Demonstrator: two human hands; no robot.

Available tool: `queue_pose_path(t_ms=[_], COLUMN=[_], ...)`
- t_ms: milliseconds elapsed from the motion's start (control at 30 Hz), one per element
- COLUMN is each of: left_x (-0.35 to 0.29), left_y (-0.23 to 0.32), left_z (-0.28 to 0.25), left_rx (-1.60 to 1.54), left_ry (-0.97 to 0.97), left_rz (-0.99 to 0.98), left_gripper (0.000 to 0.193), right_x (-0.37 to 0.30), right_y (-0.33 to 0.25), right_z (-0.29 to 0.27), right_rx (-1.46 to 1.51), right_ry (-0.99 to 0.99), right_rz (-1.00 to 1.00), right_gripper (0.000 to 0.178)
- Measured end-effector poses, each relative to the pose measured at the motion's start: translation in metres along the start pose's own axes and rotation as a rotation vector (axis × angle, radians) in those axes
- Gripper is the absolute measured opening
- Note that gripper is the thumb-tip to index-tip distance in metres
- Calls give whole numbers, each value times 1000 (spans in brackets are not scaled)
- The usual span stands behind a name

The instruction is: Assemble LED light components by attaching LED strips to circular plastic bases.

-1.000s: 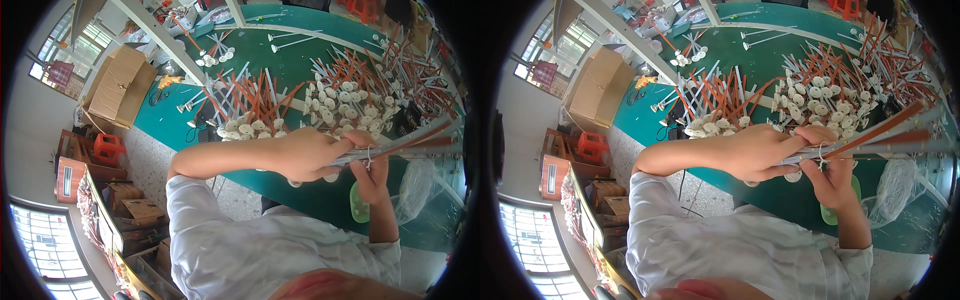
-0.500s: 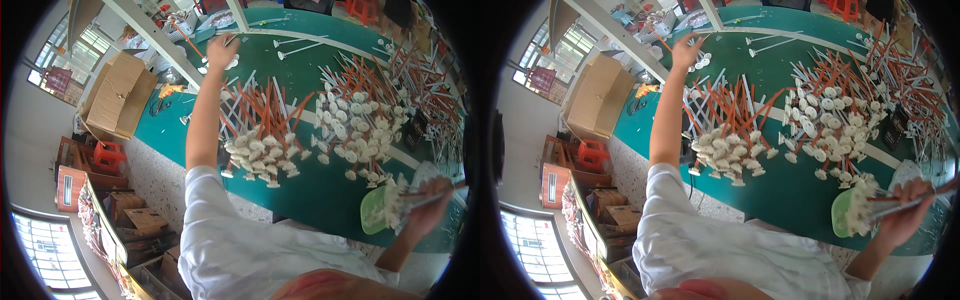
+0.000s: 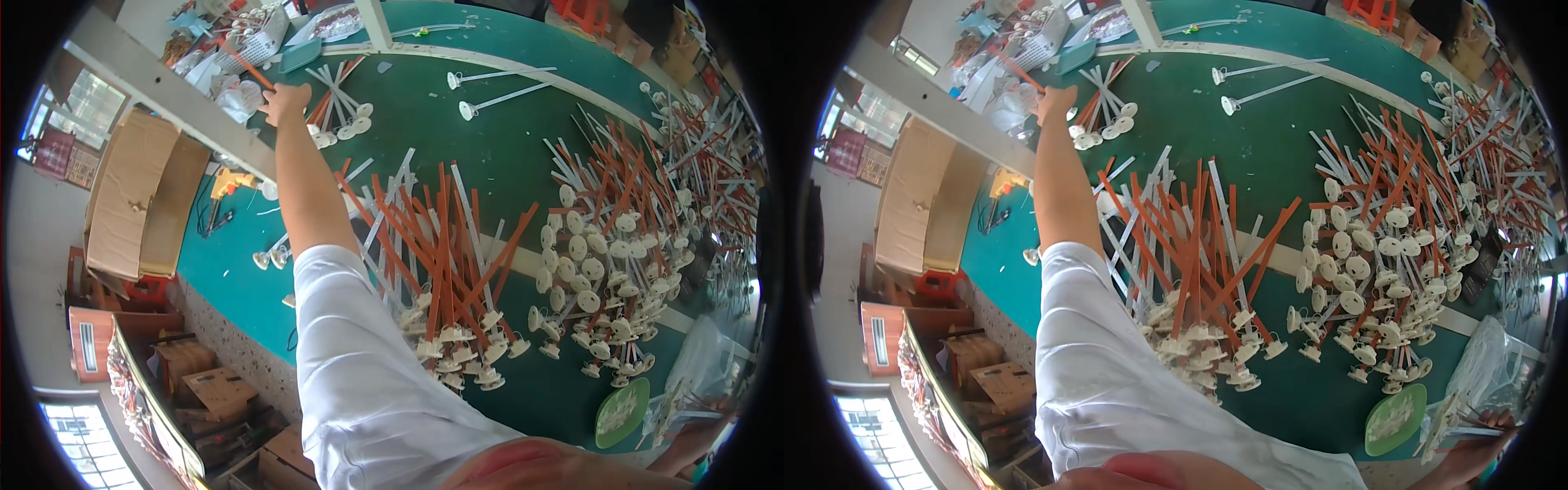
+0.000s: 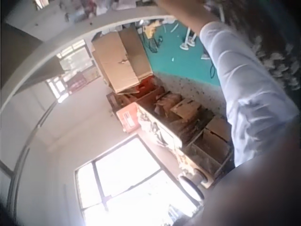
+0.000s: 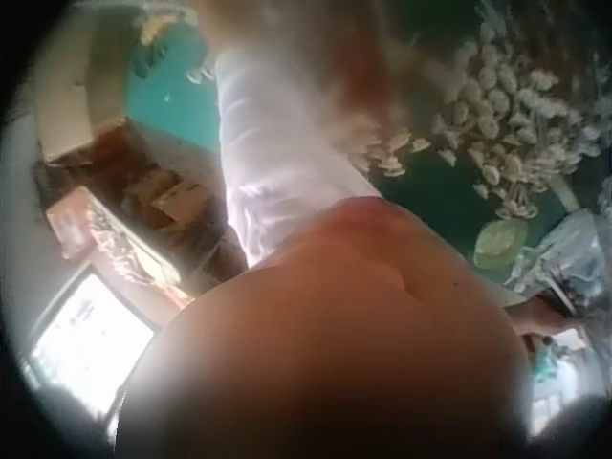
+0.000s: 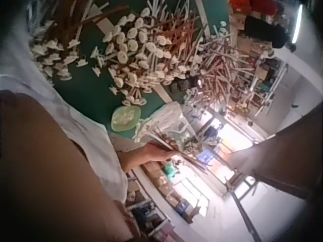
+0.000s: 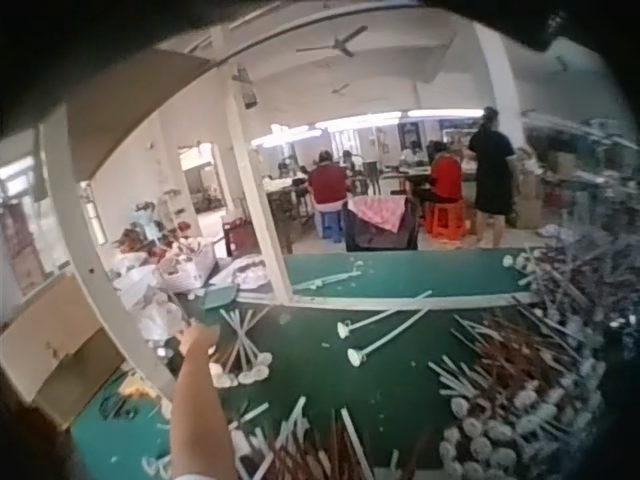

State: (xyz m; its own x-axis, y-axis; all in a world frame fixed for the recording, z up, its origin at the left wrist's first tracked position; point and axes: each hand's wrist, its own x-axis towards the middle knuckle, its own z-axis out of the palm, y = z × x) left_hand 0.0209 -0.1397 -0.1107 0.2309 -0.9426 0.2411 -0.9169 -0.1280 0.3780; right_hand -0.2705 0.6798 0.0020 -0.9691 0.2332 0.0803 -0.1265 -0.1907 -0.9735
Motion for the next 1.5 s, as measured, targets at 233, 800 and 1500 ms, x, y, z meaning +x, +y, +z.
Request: queue_pose_path(t_ms=[233, 800, 1500], left_x=[51, -599, -689], left_y=[-3, 119, 188], left_z=[36, -311, -325], left_rx=[102, -1401, -1353], left_ry=[402, -1224, -1670], left_rz=[388, 1183, 1590], left_gripper=[56, 40, 61], right_x=[-1, 67, 41], right_y=[4, 17, 1], right_z=[6, -19, -49], right_rx=[209, 689, 1358], right_ry=[72, -962, -1209], right_rz=[103, -548, 1], right_gripper=[21, 28, 35])
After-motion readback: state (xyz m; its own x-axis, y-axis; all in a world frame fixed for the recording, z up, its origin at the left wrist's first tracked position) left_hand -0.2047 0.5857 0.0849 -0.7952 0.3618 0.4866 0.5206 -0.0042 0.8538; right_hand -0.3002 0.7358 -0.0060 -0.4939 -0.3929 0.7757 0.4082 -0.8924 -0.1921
